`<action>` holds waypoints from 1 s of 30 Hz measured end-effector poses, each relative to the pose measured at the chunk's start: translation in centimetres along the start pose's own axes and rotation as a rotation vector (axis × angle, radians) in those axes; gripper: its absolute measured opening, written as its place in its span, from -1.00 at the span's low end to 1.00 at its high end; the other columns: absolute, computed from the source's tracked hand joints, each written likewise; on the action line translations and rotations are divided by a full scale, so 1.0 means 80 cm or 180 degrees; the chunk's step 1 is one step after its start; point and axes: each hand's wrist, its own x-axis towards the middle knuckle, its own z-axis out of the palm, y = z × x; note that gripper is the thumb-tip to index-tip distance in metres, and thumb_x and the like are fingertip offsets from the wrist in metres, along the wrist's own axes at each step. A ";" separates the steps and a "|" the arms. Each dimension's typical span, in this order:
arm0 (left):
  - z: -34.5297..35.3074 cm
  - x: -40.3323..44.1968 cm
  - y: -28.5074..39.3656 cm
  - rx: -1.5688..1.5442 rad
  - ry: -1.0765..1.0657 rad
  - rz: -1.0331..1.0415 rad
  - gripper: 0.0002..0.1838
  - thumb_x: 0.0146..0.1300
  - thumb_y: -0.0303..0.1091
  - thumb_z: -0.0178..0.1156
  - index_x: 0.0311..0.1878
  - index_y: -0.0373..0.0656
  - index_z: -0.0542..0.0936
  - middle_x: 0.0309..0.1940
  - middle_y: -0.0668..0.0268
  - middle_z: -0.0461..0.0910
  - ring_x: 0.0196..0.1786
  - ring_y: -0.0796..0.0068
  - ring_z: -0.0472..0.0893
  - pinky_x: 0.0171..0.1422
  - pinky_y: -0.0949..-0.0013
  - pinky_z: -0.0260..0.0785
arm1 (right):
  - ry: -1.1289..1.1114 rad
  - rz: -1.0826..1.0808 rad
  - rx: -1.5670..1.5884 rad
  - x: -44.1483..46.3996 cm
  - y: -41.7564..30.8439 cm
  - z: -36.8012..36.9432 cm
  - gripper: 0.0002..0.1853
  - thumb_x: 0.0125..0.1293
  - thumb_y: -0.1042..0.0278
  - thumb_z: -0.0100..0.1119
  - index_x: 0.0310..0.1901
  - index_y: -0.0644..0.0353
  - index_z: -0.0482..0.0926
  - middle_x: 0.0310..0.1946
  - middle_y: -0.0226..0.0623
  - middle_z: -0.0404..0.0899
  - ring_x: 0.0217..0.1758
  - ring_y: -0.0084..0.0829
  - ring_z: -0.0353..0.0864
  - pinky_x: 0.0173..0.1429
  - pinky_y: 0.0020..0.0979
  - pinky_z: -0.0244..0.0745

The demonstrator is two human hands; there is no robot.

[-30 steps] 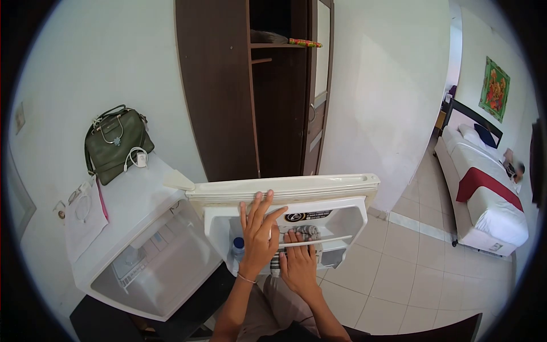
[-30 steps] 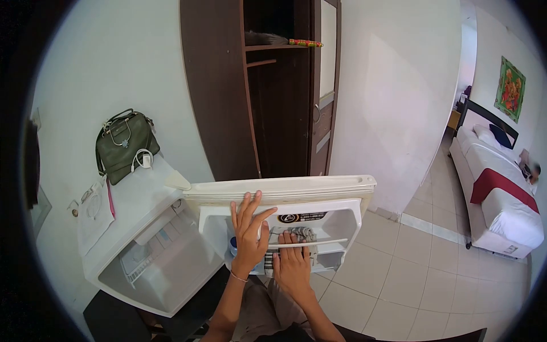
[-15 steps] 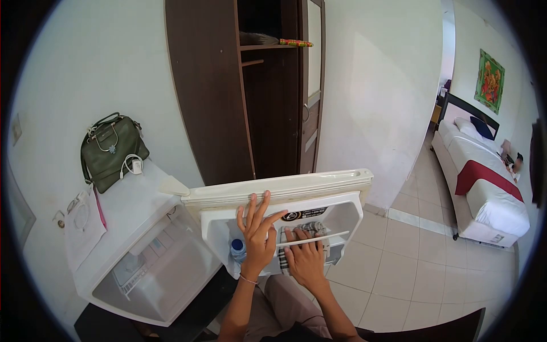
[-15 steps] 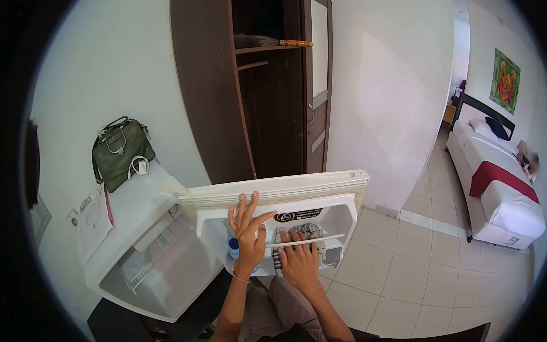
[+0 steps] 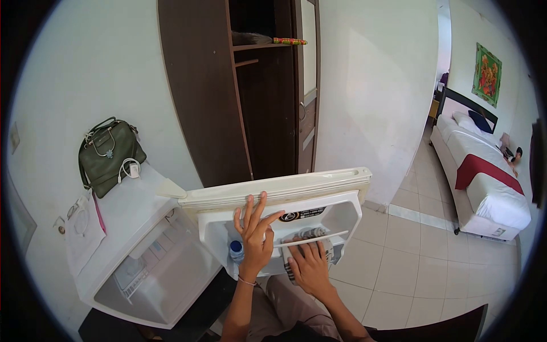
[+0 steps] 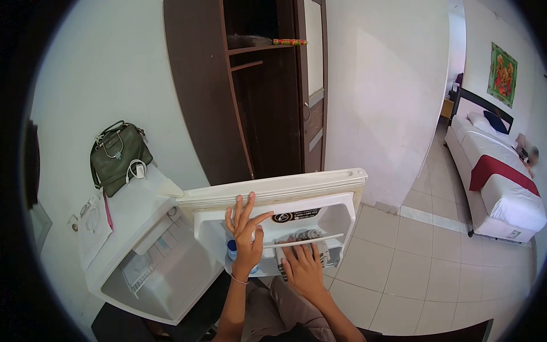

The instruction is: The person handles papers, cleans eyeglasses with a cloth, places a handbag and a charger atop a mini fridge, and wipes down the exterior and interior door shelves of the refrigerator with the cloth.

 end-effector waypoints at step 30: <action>-0.001 0.000 -0.002 0.0028 -0.0012 0.0020 -0.50 0.25 -0.57 -0.01 0.14 0.09 0.73 0.54 0.28 0.32 0.67 0.17 0.06 0.67 -0.07 -0.40 | 0.0234 -0.0173 0.0026 0.019 -0.001 0.039 -0.50 0.46 0.13 0.05 0.38 0.04 0.47 0.32 -0.25 0.50 0.42 -0.21 0.40 0.52 -0.06 0.13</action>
